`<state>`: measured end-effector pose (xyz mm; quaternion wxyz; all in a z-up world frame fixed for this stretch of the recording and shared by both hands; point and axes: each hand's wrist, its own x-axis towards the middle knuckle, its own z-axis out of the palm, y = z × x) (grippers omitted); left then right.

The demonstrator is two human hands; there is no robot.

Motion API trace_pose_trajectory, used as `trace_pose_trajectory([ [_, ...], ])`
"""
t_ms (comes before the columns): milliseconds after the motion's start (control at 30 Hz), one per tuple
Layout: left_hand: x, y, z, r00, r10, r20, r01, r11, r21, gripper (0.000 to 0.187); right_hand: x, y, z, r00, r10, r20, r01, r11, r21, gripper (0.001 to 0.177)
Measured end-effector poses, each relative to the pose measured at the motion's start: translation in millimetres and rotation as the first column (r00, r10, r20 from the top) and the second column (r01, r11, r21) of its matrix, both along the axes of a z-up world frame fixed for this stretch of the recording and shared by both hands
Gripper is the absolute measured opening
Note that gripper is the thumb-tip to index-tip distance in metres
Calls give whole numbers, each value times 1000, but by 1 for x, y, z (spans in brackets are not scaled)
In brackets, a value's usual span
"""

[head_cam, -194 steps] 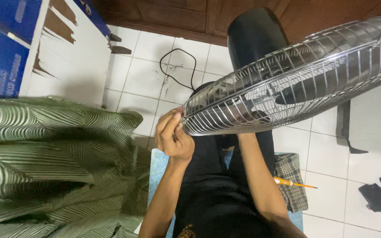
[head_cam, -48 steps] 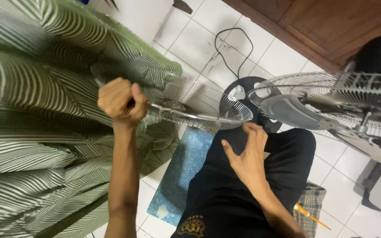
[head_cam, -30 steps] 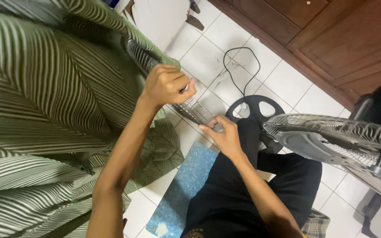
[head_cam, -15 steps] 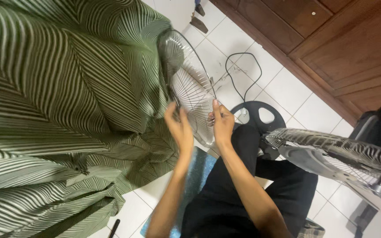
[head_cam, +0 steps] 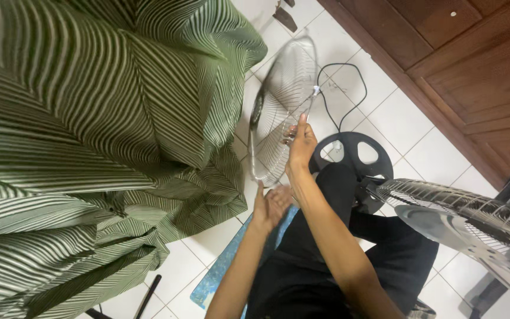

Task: The person disassembles a standing fan by removing the front grille, fan blades, and rear grille. They use a screwdriver to loosen screws and detach the components, placing them on the floor.

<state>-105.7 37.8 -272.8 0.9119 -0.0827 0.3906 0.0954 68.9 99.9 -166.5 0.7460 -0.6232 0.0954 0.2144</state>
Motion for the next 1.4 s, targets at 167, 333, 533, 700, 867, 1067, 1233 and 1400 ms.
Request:
trace_pose_trajectory([
  [167, 9, 61, -17, 933, 326, 155, -338, 940, 54, 69, 10, -7, -51, 995, 29, -94, -11, 983, 184, 37],
  [333, 6, 111, -32, 926, 376, 37, -372, 925, -75, 34, 8, -47, -107, 961, -18, -274, 55, 990, 127, 33],
  [533, -8, 95, -42, 945, 324, 54, -327, 943, 63, 37, 4, -88, -133, 888, 12, -460, 73, 983, 167, 33],
  [700, -34, 80, -65, 958, 288, 16, -287, 947, 145, 35, -12, -106, -122, 789, 175, -589, -76, 979, 190, 24],
  [867, -59, 69, -97, 969, 249, -10, -240, 945, 222, 32, -22, -115, -126, 713, 354, -605, -249, 935, 254, 22],
  [1067, -69, 60, -108, 981, 191, 31, -192, 943, 272, 23, -12, -148, -135, 698, 436, -568, -469, 878, 98, 16],
  [1233, -61, 60, -111, 968, 244, 65, -252, 948, 193, 20, -5, -170, -142, 674, 525, -519, -550, 826, 121, 24],
  [1400, -60, 67, -113, 966, 259, 17, -258, 951, 169, 20, -1, -171, -164, 641, 445, -625, -435, 882, 183, 17],
])
